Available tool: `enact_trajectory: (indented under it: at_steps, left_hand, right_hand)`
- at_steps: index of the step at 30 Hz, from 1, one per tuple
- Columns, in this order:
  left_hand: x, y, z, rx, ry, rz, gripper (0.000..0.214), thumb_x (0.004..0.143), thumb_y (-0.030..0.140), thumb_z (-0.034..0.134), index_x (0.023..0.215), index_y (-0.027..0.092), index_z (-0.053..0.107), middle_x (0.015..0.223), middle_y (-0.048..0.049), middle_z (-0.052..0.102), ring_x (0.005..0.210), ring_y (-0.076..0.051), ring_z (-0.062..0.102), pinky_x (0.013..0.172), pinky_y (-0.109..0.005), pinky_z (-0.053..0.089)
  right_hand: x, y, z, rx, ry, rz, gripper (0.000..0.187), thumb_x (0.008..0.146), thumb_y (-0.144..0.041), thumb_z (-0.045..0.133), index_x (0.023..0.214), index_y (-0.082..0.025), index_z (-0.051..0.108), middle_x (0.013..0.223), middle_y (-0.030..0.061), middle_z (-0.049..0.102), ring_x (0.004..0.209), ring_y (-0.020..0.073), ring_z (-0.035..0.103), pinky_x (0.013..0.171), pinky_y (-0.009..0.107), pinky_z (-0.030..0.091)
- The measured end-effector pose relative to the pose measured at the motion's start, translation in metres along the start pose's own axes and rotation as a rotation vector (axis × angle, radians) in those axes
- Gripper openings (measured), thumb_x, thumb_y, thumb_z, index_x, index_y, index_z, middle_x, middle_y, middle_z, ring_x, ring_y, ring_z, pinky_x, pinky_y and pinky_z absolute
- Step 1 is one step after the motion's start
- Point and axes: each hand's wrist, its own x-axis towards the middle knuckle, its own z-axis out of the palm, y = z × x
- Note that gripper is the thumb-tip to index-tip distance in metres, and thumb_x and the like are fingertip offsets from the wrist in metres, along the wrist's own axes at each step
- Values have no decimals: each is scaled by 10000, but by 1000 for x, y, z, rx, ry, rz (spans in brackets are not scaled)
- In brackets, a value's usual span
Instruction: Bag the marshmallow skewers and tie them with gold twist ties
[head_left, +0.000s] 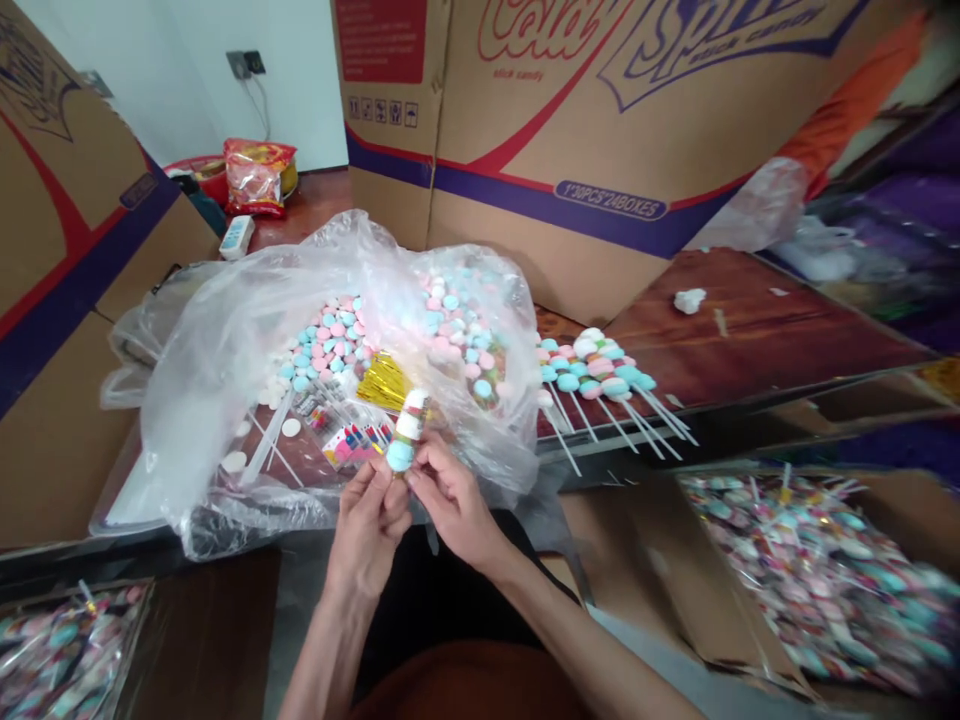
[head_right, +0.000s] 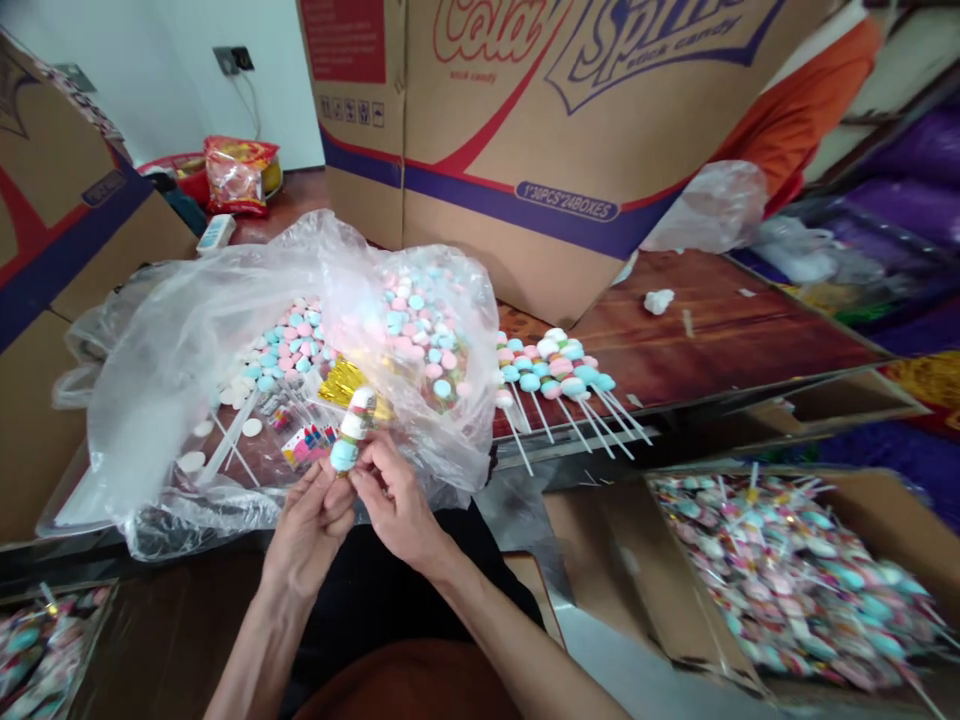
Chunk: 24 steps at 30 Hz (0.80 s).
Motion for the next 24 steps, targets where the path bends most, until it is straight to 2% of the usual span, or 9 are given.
enact_trajectory:
  at_steps: [3, 8, 12, 14, 17, 19, 22, 24]
  left_hand:
    - [-6, 8, -1, -16, -87, -187, 501, 606, 395, 942, 723, 174, 507, 552, 119, 242, 484, -30, 88, 368, -121, 128]
    - [-12, 11, -4, 143, -96, -213, 430, 730, 407, 871, 733, 157, 522, 576, 98, 294, 497, -35, 144, 390, -117, 215]
    - [-16, 14, -1, 135, -129, -285, 461, 710, 448, 876, 733, 162, 514, 556, 110, 265, 494, -38, 142, 385, -119, 201]
    - [-18, 15, 4, 146, -133, -278, 484, 689, 458, 887, 730, 165, 504, 546, 111, 278, 492, -38, 157, 388, -119, 199]
    - [-18, 9, 14, 222, -112, -162, 463, 703, 473, 870, 810, 172, 535, 535, 111, 327, 476, -37, 171, 391, -123, 189]
    - [-15, 0, 16, 302, -53, 9, 418, 761, 475, 822, 920, 192, 560, 540, 106, 379, 461, -43, 225, 406, -128, 218]
    - [-11, -13, 10, 495, 42, 289, 317, 857, 482, 721, 980, 210, 615, 657, 47, 545, 561, -83, 461, 529, -171, 407]
    - [-11, -20, 2, 641, 63, 391, 278, 897, 470, 668, 982, 205, 680, 826, -9, 653, 740, -134, 591, 679, -227, 491]
  right_hand:
    - [1, -1, -8, 16, -109, -49, 141, 971, -266, 459, 836, -229, 453, 794, -10, 481, 708, 138, 478, 682, 260, 446]
    - [6, -2, -18, -110, -130, -248, 95, 926, -203, 440, 839, -229, 413, 806, 2, 477, 712, 147, 446, 675, 278, 418]
    - [6, -7, -27, -43, -185, -249, 109, 935, -210, 449, 833, -228, 414, 813, -2, 475, 722, 139, 465, 678, 268, 437]
    - [4, -9, -30, -65, -212, -244, 115, 950, -212, 442, 842, -231, 412, 785, -14, 466, 684, 132, 451, 652, 260, 436]
    - [2, -8, -29, -196, -140, -300, 100, 966, -188, 424, 874, -227, 424, 814, 7, 506, 724, 150, 485, 691, 278, 454]
    - [-1, -6, -24, -276, -61, -324, 84, 969, -164, 403, 925, -219, 448, 856, 36, 546, 784, 173, 527, 736, 302, 470]
    - [-6, -7, -16, -325, 26, -275, 118, 950, -136, 378, 950, -215, 465, 870, 57, 582, 798, 191, 563, 740, 321, 486]
    - [-9, -9, -13, -307, 48, -170, 111, 931, -142, 390, 930, -217, 471, 858, 54, 594, 773, 189, 578, 717, 321, 495]
